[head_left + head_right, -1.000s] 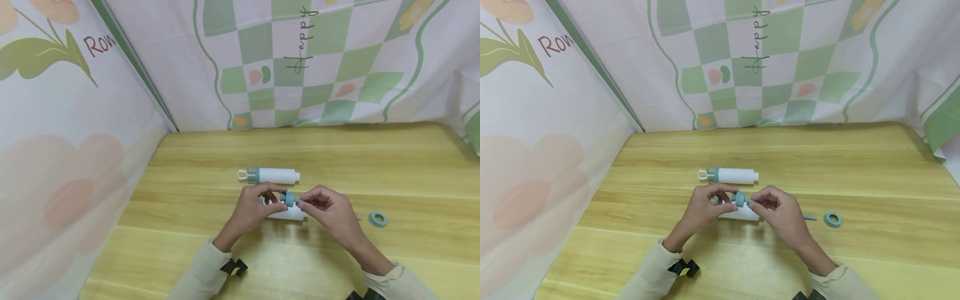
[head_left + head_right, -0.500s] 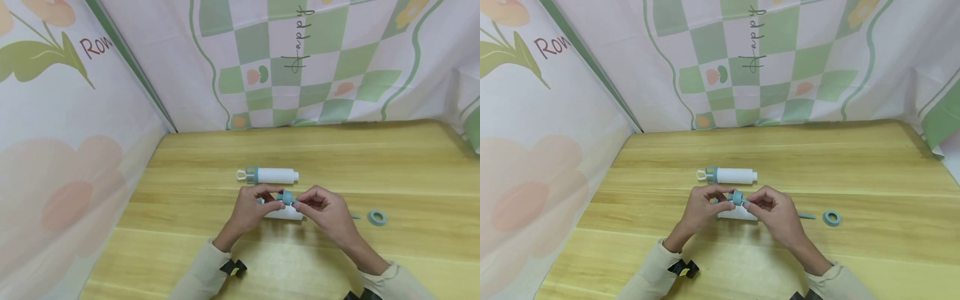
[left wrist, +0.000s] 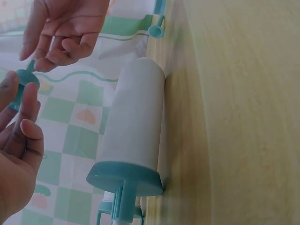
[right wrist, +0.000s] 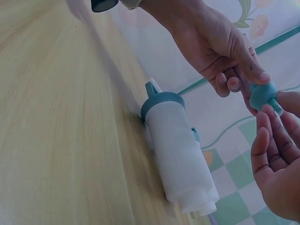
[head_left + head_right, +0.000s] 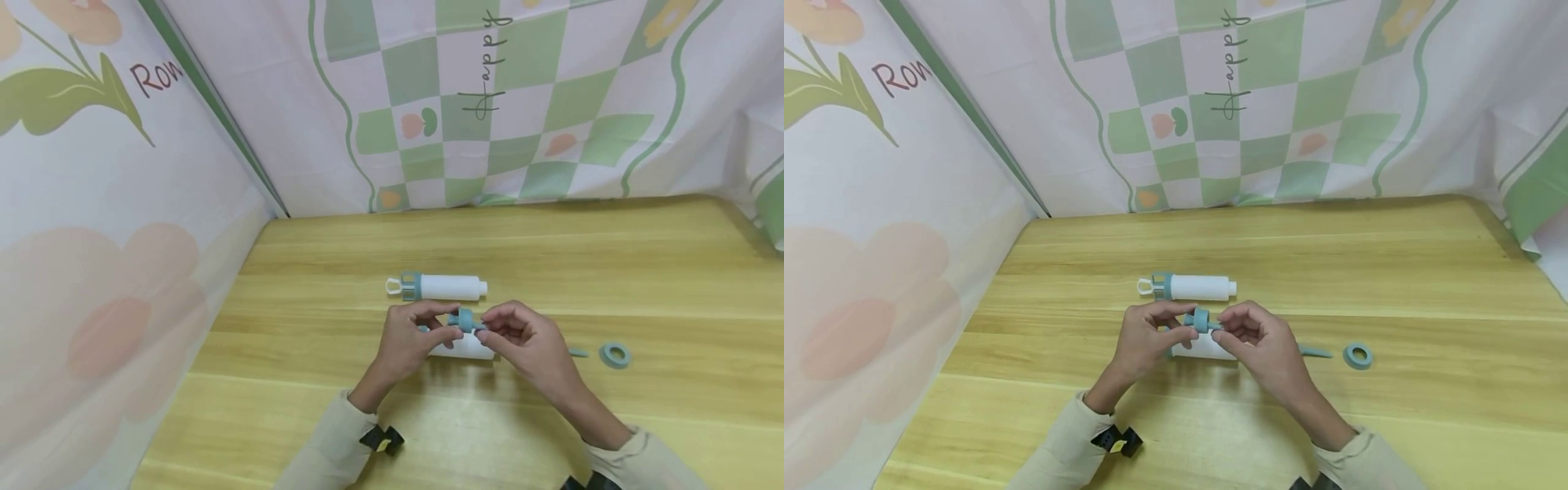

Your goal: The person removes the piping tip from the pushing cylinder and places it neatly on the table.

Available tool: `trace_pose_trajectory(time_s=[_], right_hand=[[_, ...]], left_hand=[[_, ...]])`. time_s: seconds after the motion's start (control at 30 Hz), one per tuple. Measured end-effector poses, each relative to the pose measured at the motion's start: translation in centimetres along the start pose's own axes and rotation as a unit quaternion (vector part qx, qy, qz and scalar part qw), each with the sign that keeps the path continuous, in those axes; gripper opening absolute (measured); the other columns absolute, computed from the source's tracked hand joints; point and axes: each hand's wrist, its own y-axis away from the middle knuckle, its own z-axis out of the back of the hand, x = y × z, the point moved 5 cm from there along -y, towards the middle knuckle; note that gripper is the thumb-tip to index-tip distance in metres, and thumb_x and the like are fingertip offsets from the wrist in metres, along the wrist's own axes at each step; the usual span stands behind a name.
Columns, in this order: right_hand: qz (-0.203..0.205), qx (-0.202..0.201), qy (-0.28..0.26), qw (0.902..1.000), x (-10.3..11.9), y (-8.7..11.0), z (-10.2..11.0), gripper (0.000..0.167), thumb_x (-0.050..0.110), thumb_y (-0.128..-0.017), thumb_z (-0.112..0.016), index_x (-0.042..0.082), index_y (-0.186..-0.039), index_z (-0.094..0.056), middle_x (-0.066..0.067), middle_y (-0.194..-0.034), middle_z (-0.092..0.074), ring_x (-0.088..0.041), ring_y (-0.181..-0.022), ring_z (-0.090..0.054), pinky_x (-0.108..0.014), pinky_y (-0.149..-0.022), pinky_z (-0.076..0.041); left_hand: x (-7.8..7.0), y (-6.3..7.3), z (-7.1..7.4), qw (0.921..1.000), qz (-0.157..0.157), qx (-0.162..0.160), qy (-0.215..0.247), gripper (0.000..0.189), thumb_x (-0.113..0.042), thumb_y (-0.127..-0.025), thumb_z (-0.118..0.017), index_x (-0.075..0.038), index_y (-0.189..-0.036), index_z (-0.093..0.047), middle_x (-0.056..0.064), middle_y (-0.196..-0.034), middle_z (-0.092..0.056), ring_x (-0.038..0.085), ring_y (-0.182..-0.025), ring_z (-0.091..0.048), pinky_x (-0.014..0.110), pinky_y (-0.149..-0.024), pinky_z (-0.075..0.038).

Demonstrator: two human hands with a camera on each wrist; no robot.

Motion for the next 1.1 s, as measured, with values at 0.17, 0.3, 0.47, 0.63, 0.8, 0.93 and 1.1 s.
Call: trace_pose_trajectory(time_s=[0.17, 0.3, 0.47, 0.63, 0.8, 0.93, 1.1], right_hand=[[-0.004, 0.015, 0.01, 0.9998, -0.04, -0.07, -0.26, 0.024, 0.001, -0.094, -0.068, -0.006, -0.116, -0.061, -0.012, -0.101, -0.067, -0.017, -0.087, -0.065, -0.023, -0.073, -0.055], [-0.008, 0.021, 0.017, 0.9996, -0.05, -0.2, -0.49, 0.027, 0.004, -0.095, -0.067, -0.001, -0.121, -0.06, -0.011, -0.106, -0.067, -0.017, -0.091, -0.064, -0.023, -0.077, -0.055], [-0.012, 0.026, 0.018, 0.9994, -0.01, -0.32, -0.78, 0.027, 0.005, -0.095, -0.068, 0.002, -0.121, -0.061, -0.011, -0.106, -0.068, -0.018, -0.091, -0.065, -0.023, -0.077, -0.055], [-0.016, 0.027, 0.023, 0.9992, 0.1, -0.43, -1.02, 0.025, 0.007, -0.095, -0.069, 0.003, -0.119, -0.062, -0.01, -0.105, -0.068, -0.018, -0.09, -0.065, -0.024, -0.077, -0.055], [-0.015, 0.025, 0.021, 0.9994, 0.2, -0.54, -1.04, 0.023, 0.006, -0.094, -0.069, 0.001, -0.116, -0.063, -0.01, -0.104, -0.067, -0.018, -0.09, -0.065, -0.024, -0.076, -0.055], [-0.01, 0.023, 0.006, 0.9997, 0.23, -0.55, -0.98, 0.023, 0.003, -0.094, -0.069, -0.001, -0.115, -0.062, -0.012, -0.103, -0.066, -0.018, -0.088, -0.065, -0.024, -0.075, -0.056], [-0.007, 0.019, -0.002, 0.9998, 0.3, -0.53, -0.87, 0.022, 0.002, -0.094, -0.069, -0.002, -0.114, -0.061, -0.013, -0.102, -0.066, -0.018, -0.088, -0.065, -0.024, -0.074, -0.056]], left_hand=[[0.06, 0.12, 0.12, 1.0, -0.001, -0.005, 0.008, 0.029, 0.004, -0.083, -0.078, 0.007, -0.111, -0.072, 0.022, -0.094, -0.072, 0.011, -0.059, -0.067, 0.02, -0.043, -0.035], [0.07, 0.17, 0.18, 0.9999, -0.002, -0.005, 0.008, 0.028, 0.004, -0.083, -0.078, 0.007, -0.11, -0.072, 0.022, -0.091, -0.072, 0.012, -0.059, -0.067, 0.02, -0.043, -0.037], [0.04, 0.22, 0.2, 1.0, -0.002, -0.001, 0.007, 0.028, 0.005, -0.082, -0.078, 0.007, -0.109, -0.072, 0.02, -0.087, -0.073, 0.014, -0.061, -0.068, 0.022, -0.046, -0.043], [0.13, 0.21, 0.16, 1.0, 0.002, 0.004, -0.002, 0.027, 0.004, -0.081, -0.08, 0.006, -0.107, -0.072, 0.017, -0.084, -0.073, 0.012, -0.063, -0.069, 0.026, -0.05, -0.052], [-0.02, 0.02, 0.14, 0.9995, -0.015, 0.004, -0.027, 0.027, 0.004, -0.077, -0.083, 0.005, -0.103, -0.074, 0.014, -0.086, -0.074, 0.006, -0.063, -0.067, 0.027, -0.051, -0.053], [-0.21, -0.03, 0.15, 0.9982, -0.039, 0.006, -0.044, 0.028, 0.004, -0.075, -0.084, 0.006, -0.102, -0.074, 0.015, -0.091, -0.074, 0.003, -0.065, -0.065, 0.038, -0.052, -0.056], [-0.33, -0.05, 0.16, 0.9972, -0.06, 0.005, -0.045, 0.028, 0.005, -0.075, -0.083, 0.006, -0.102, -0.074, 0.015, -0.093, -0.074, 0.002, -0.068, -0.064, 0.042, -0.054, -0.057]])
